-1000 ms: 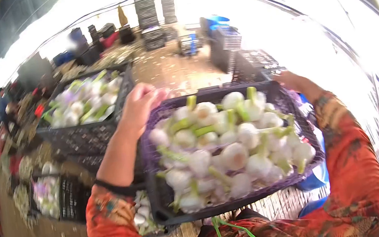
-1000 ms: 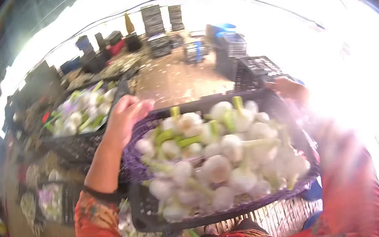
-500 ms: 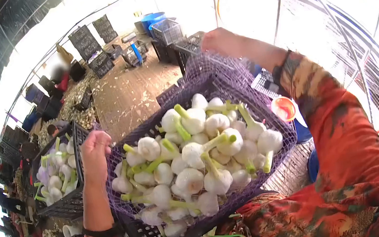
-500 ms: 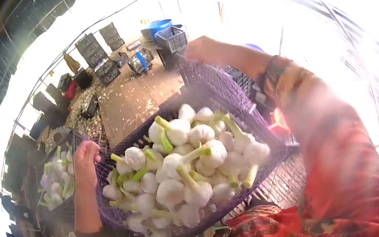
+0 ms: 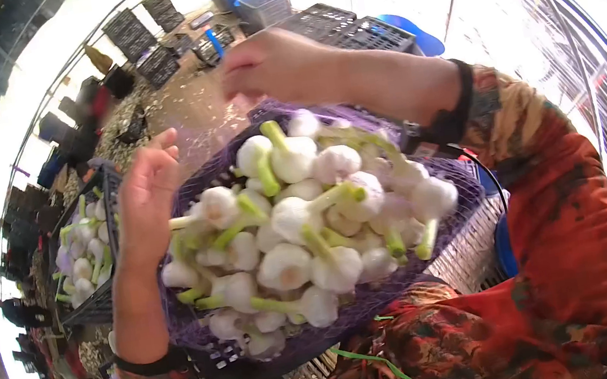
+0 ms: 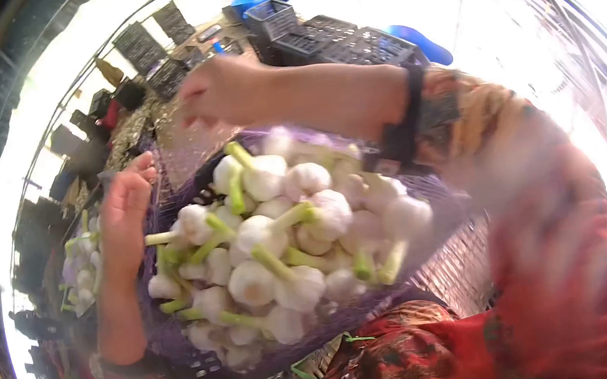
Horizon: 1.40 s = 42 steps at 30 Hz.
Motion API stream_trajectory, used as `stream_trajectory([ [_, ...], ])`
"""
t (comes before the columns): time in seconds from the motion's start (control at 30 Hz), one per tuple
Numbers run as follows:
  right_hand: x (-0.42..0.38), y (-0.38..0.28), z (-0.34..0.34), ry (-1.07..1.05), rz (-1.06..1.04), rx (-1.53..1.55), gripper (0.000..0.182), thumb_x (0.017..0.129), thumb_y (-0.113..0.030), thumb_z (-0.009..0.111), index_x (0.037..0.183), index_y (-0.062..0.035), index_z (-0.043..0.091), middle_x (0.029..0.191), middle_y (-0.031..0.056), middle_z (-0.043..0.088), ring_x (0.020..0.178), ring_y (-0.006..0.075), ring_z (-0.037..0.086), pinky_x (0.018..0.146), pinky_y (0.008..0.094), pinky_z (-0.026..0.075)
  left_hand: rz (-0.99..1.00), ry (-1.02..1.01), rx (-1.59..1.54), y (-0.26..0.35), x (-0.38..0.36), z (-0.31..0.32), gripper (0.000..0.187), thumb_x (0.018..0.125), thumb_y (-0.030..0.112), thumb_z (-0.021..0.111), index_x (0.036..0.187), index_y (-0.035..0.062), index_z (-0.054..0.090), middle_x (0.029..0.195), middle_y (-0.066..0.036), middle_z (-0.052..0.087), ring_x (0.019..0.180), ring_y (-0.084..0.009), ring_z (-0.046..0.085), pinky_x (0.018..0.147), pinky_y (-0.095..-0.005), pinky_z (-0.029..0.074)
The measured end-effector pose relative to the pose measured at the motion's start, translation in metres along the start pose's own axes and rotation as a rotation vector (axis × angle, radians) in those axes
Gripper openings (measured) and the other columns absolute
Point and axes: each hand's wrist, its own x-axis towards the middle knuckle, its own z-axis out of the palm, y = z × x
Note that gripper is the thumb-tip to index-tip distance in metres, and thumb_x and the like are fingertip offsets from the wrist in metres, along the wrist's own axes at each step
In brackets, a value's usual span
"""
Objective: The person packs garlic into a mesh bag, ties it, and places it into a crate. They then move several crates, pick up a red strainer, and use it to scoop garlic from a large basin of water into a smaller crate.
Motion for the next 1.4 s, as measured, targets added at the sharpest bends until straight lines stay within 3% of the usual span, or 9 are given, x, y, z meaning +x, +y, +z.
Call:
stream_trajectory([
  [0.07, -0.014, -0.017, 0.002, -0.082, -0.161, -0.143, 0.020, 0.081, -0.022, 0.052, 0.081, -0.0043, 0.063, 0.068, 0.0045, 0.060, 0.067, 0.0088, 0.057, 0.062, 0.0256, 0.046, -0.060, 0.125, -0.480, 0.017, 0.011, 0.016, 0.037, 0.082, 0.028, 0.060, 0.108, 0.0037, 0.048, 0.117, -0.014, 0.050, 0.097, -0.0226, 0.051, 0.087, -0.0321, 0.039],
  [0.27, -0.059, -0.006, -0.046, -0.041, -0.070, 0.025, 0.040, 0.080, -0.034, 0.058, 0.104, -0.0024, 0.056, 0.087, 0.0108, 0.061, 0.078, 0.0153, 0.059, 0.073, 0.0291, 0.047, -0.115, -0.323, 0.226, 0.113, 0.014, 0.014, 0.079, 0.067, 0.062, 0.060, 0.113, -0.0012, 0.048, 0.107, -0.020, 0.054, 0.093, -0.0305, 0.054, 0.081, -0.0400, 0.041],
  [0.33, -0.087, 0.007, -0.061, 0.325, -0.265, -0.245, 0.055, 0.077, -0.040, 0.061, 0.113, -0.0001, 0.050, 0.102, 0.0159, 0.056, 0.092, 0.0196, 0.056, 0.079, 0.0319, 0.046, 0.070, -0.288, 0.465, 0.141, 0.003, 0.026, 0.079, 0.065, 0.064, 0.060, 0.105, -0.0035, 0.052, 0.098, -0.021, 0.057, 0.091, -0.0335, 0.054, 0.080, -0.0405, 0.041],
  [0.43, -0.132, 0.047, -0.069, 0.305, -0.202, -0.552, 0.058, 0.074, -0.041, 0.064, 0.111, 0.0009, 0.051, 0.109, 0.0177, 0.051, 0.103, 0.0203, 0.051, 0.081, 0.0338, 0.045, 0.124, -0.440, 0.493, 0.179, -0.007, 0.061, 0.083, 0.062, 0.068, 0.058, 0.109, 0.0004, 0.052, 0.106, -0.016, 0.054, 0.100, -0.0326, 0.051, 0.086, -0.0400, 0.038],
  [0.67, -0.166, 0.085, -0.048, 0.168, -0.274, -0.457, 0.028, 0.082, -0.022, 0.057, 0.096, 0.0031, 0.055, 0.092, 0.0141, 0.059, 0.090, 0.0194, 0.058, 0.077, 0.0321, 0.047, 0.230, -0.297, 0.715, 0.220, -0.033, 0.106, 0.078, 0.060, 0.065, 0.060, 0.106, 0.0020, 0.053, 0.117, -0.016, 0.047, 0.101, -0.0347, 0.050, 0.083, -0.0407, 0.038],
  [0.8, -0.155, 0.085, -0.045, 0.297, -0.315, 0.011, 0.012, 0.083, -0.012, 0.048, 0.080, -0.0027, 0.055, 0.072, 0.0091, 0.061, 0.069, 0.0242, 0.061, 0.063, 0.0324, 0.047, -0.001, -0.423, 0.518, 0.213, -0.034, 0.130, 0.053, 0.063, 0.038, 0.070, 0.099, 0.0025, 0.056, 0.094, -0.012, 0.057, 0.084, -0.0297, 0.054, 0.072, -0.0376, 0.040],
  [1.0, -0.147, 0.078, -0.048, 0.349, -0.628, -0.330, 0.007, 0.081, -0.010, 0.051, 0.080, -0.0033, 0.054, 0.070, 0.0111, 0.061, 0.066, 0.0273, 0.061, 0.062, 0.0359, 0.047, 0.028, -0.161, 0.465, 0.204, -0.055, 0.171, 0.022, 0.066, 0.013, 0.068, 0.085, 0.0053, 0.060, 0.073, -0.005, 0.054, 0.061, -0.0221, 0.051, 0.053, -0.0320, 0.038],
  [1.13, -0.130, 0.072, -0.044, 0.083, -0.448, -0.200, 0.008, 0.077, -0.009, 0.053, 0.082, -0.0035, 0.054, 0.074, 0.0117, 0.061, 0.072, 0.0294, 0.060, 0.066, 0.0365, 0.047, 0.106, 0.095, 0.480, 0.208, -0.050, 0.187, 0.015, 0.069, 0.012, 0.066, 0.079, 0.0035, 0.060, 0.071, -0.007, 0.054, 0.059, -0.0218, 0.049, 0.054, -0.0310, 0.040],
  [1.4, -0.118, 0.086, -0.059, 0.229, -0.405, -0.278, 0.016, 0.075, -0.009, 0.052, 0.088, -0.0063, 0.060, 0.083, 0.0109, 0.063, 0.075, 0.0258, 0.061, 0.065, 0.0356, 0.051, -0.144, 0.553, 0.177, 0.194, -0.002, 0.177, 0.014, 0.084, 0.014, 0.054, 0.086, 0.0004, 0.059, 0.077, -0.002, 0.057, 0.064, -0.0072, 0.045, 0.055, -0.0195, 0.034],
])
